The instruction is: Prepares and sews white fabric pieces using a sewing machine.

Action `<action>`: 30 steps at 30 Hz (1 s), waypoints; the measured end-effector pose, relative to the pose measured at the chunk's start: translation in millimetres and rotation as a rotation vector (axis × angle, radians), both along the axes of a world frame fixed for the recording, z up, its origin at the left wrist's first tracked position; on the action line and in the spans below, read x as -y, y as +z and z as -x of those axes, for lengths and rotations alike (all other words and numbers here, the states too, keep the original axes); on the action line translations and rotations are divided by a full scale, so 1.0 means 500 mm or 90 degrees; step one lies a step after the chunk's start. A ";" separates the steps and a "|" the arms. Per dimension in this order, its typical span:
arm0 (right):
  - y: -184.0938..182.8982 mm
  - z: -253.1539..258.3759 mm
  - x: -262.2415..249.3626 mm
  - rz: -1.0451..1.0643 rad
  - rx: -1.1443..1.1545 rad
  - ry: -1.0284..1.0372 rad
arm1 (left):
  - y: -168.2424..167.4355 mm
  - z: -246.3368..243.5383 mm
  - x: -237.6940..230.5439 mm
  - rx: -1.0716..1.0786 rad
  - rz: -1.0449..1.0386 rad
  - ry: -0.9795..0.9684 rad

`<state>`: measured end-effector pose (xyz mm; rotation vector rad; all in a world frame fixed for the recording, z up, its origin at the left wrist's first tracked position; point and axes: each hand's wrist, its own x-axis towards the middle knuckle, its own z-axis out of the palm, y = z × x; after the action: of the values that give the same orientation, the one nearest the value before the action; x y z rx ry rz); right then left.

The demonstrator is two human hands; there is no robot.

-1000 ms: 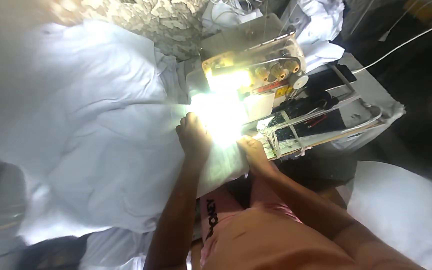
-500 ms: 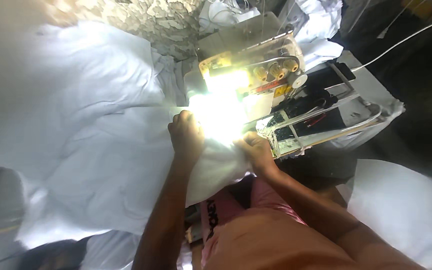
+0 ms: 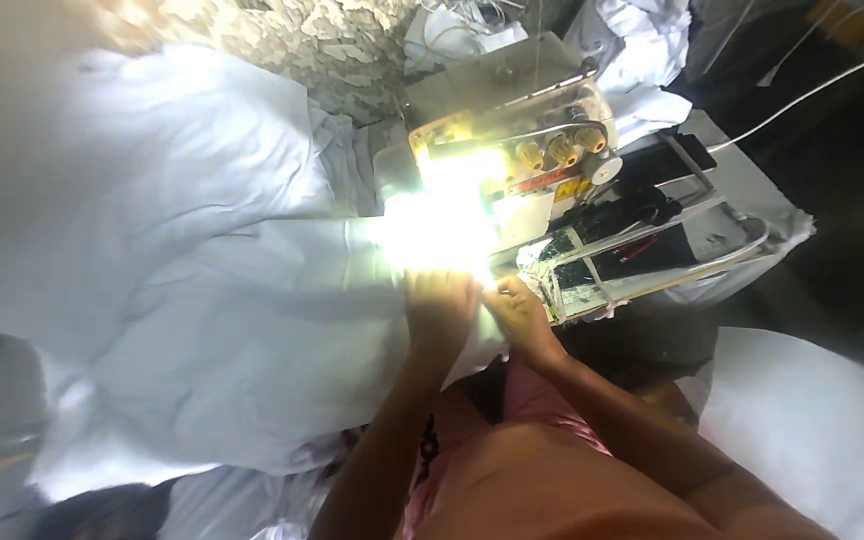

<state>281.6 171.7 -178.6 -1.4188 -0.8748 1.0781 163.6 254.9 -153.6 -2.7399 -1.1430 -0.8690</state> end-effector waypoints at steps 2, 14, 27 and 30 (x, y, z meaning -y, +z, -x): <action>0.004 -0.001 -0.006 -0.004 0.031 0.008 | -0.003 0.000 -0.017 0.003 0.013 -0.003; -0.008 -0.009 -0.016 -0.034 -0.156 0.124 | -0.023 0.045 -0.066 0.036 0.084 -0.126; -0.027 0.025 0.158 0.007 0.014 0.460 | -0.143 0.200 0.263 0.479 0.751 -0.121; 0.032 0.067 0.096 -0.157 0.038 0.570 | -0.112 0.230 0.259 0.864 0.957 0.018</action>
<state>247.9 123.9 -162.6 -0.8378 -1.7026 1.5046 48.6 125.3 -209.8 -2.3490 -2.9107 -3.0733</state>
